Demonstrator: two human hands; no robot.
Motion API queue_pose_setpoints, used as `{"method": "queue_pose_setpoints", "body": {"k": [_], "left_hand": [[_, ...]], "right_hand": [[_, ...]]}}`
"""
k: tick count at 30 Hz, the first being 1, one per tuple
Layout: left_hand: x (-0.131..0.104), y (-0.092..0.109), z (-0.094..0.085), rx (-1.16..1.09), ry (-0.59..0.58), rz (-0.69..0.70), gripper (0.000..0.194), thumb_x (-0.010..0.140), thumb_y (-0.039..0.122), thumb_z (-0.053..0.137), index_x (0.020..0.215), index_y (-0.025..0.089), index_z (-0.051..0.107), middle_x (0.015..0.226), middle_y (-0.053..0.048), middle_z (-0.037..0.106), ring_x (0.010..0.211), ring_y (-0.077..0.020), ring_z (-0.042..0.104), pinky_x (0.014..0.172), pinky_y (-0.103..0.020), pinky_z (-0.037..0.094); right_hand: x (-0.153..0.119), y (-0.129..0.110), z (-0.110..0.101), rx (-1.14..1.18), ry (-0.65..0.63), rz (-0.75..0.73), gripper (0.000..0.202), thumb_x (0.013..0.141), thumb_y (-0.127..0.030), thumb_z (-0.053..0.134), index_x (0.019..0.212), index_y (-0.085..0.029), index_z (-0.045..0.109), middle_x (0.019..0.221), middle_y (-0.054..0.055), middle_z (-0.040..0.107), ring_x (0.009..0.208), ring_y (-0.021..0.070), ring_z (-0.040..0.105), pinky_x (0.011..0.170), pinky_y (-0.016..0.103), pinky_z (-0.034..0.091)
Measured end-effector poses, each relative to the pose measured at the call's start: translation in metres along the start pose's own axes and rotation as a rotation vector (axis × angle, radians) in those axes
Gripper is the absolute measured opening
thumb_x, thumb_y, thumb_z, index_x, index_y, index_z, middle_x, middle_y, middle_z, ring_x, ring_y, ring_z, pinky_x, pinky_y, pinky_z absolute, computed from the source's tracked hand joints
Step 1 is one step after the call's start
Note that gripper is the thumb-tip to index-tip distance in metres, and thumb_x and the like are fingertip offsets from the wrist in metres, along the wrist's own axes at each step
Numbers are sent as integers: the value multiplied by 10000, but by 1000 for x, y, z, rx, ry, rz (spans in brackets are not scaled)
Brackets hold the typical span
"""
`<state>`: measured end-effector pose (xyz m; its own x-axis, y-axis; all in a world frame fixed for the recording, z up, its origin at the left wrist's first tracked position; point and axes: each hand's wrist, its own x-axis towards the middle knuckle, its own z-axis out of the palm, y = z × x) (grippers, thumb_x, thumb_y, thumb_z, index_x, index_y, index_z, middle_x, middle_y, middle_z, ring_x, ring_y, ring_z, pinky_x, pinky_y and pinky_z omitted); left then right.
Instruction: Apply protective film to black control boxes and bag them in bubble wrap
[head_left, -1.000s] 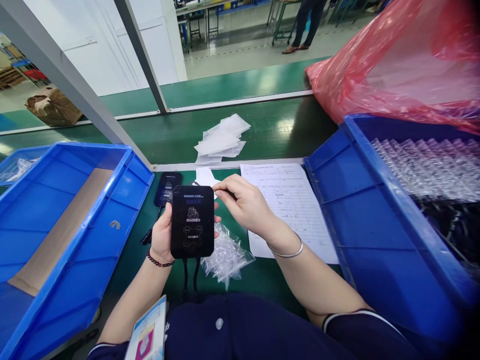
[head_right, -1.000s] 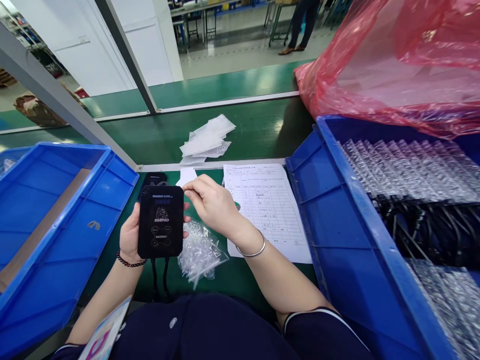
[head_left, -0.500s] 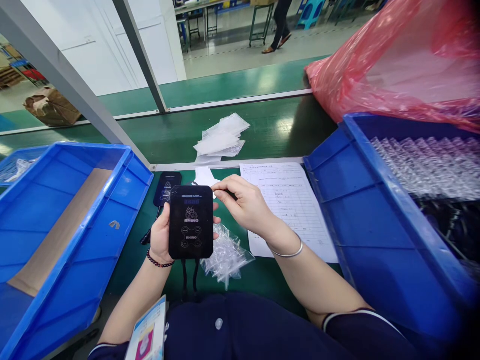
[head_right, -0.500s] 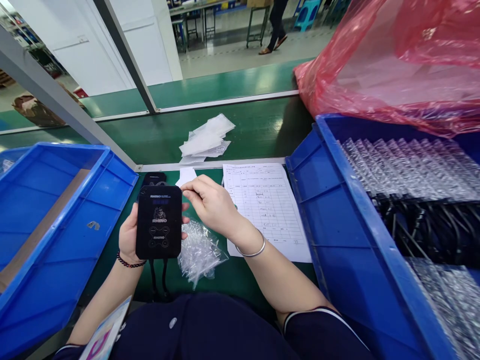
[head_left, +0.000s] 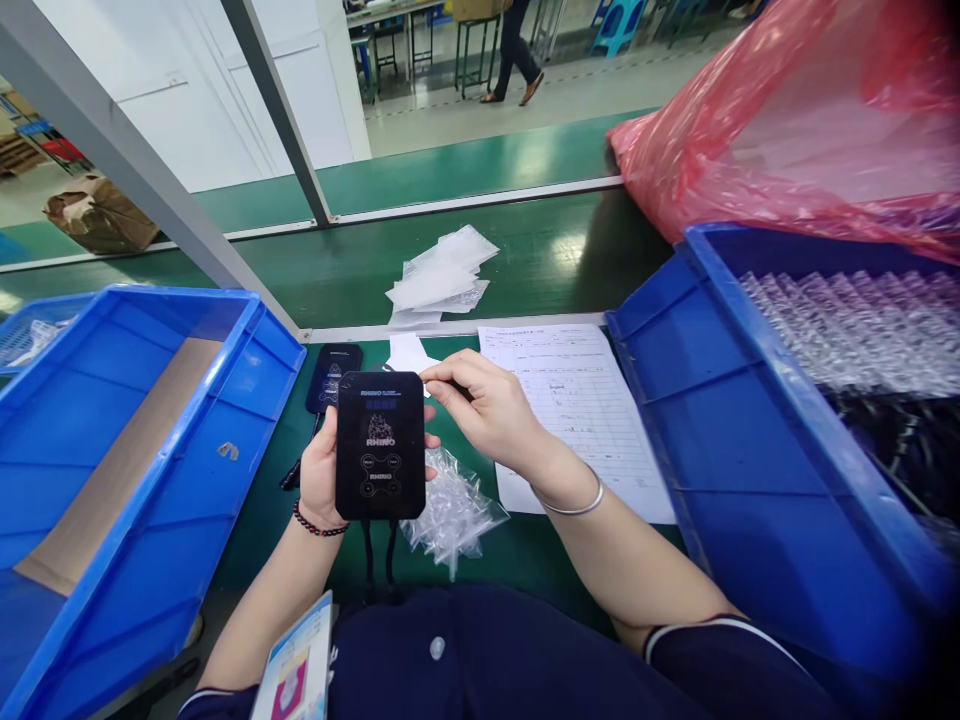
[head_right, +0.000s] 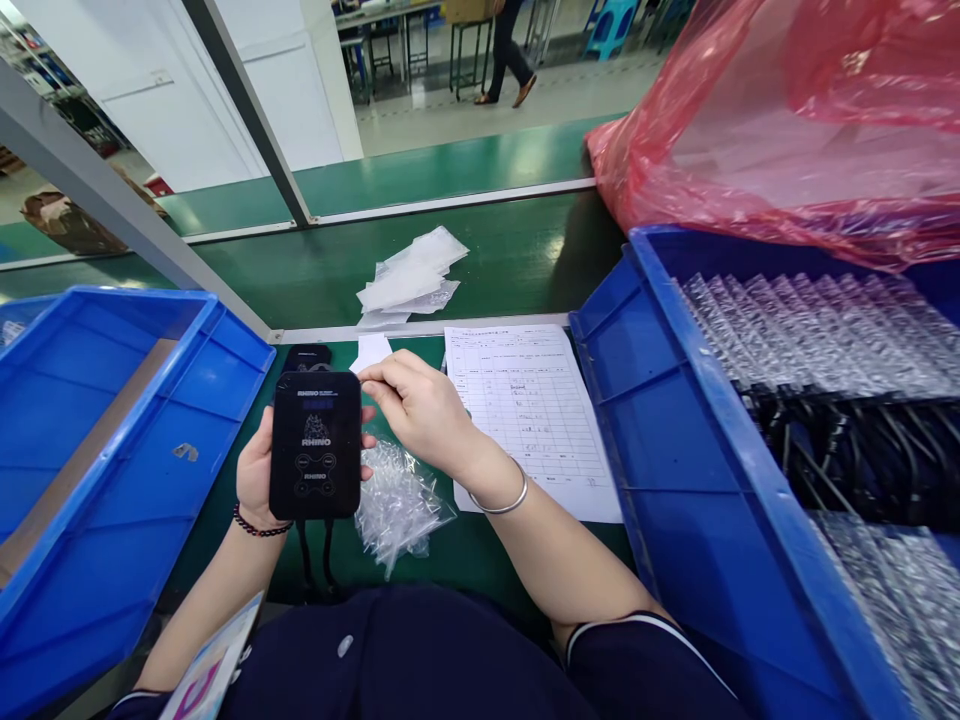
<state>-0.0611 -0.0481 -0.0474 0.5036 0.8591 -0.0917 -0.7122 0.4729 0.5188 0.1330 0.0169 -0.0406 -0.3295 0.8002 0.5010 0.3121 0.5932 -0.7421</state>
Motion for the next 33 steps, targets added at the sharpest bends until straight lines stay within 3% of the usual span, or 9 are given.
{"method": "queue_pose_setpoints", "body": {"k": [33], "left_hand": [[0, -1, 4, 2, -3, -1, 718, 940, 632, 233, 1371, 123, 499, 1417, -190, 473, 1156, -352, 557, 912, -527, 490]], "right_hand": [[-1, 0, -2, -11, 33, -67, 163, 921, -127, 546, 961, -186, 692, 862, 28, 645, 788, 137, 624, 712, 279, 517]]}}
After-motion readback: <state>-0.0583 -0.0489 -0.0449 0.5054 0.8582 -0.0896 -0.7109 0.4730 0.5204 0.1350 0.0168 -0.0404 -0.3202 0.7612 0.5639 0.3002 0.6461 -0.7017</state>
